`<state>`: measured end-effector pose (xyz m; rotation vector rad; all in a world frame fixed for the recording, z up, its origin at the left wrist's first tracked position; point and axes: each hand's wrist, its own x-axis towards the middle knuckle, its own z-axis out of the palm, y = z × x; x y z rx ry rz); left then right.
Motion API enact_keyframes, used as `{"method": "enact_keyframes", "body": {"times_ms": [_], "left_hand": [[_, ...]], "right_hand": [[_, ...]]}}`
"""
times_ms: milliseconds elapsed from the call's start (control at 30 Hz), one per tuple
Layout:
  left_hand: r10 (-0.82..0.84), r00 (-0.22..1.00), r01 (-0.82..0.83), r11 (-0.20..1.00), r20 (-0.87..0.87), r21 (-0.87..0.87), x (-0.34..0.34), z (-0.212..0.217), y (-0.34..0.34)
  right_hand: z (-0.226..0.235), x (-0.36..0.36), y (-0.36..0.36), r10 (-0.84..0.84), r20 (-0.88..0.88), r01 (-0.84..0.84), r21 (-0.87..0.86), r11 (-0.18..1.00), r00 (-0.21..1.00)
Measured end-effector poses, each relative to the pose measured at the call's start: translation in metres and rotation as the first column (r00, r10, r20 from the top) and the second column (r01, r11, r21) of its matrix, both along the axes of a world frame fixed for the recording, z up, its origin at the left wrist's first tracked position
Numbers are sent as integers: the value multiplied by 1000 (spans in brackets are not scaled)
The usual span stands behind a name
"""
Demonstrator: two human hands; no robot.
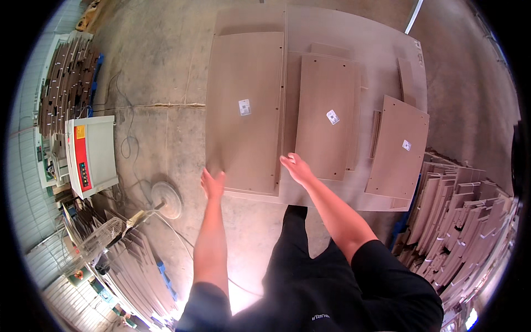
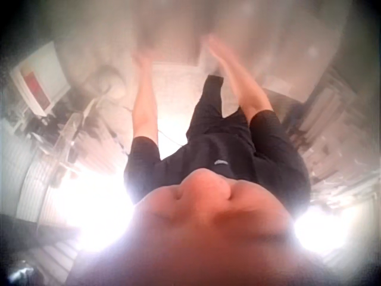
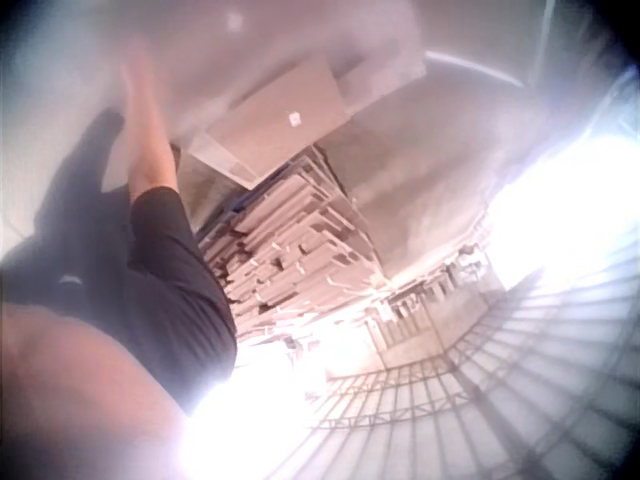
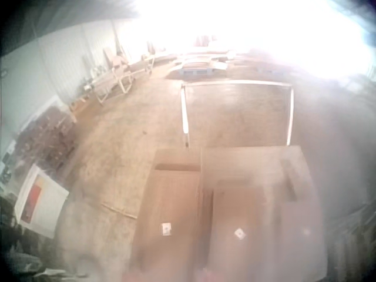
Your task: The person bundles flat wooden panels with white plastic straps in a workshop. They pick up panels from a stack, place them on a white workbench, wrap a strap around them, and then stack the finished bundles on a pallet. The person repeats this process for several sets of panels.
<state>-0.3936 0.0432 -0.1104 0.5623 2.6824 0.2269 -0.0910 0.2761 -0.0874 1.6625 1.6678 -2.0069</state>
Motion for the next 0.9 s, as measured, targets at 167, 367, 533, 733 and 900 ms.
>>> {"method": "enact_keyframes", "body": {"times_ms": [167, 367, 533, 733, 900], "left_hand": [[-107, 991, 89, 977, 83, 192, 110, 10, -12], [187, 792, -422, 856, 581, 300, 227, 16, -18], [65, 453, -537, 816, 889, 213, 293, 58, -23], [-122, 597, -210, 930, 793, 301, 293, 127, 17], [-205, 616, -273, 850, 761, 450, 287, 55, 12]], "right_hand": [[-40, -18, 5, -265, 245, 263, 39, 964, 933], [-50, 110, 10, -336, 307, 223, 349, 910, 890], [-2, 227, -15, -477, 183, 397, 349, 849, 860], [32, 264, -26, -548, 355, 412, 391, 823, 758], [-6, 260, 12, -473, 382, 347, 353, 869, 794]]}}
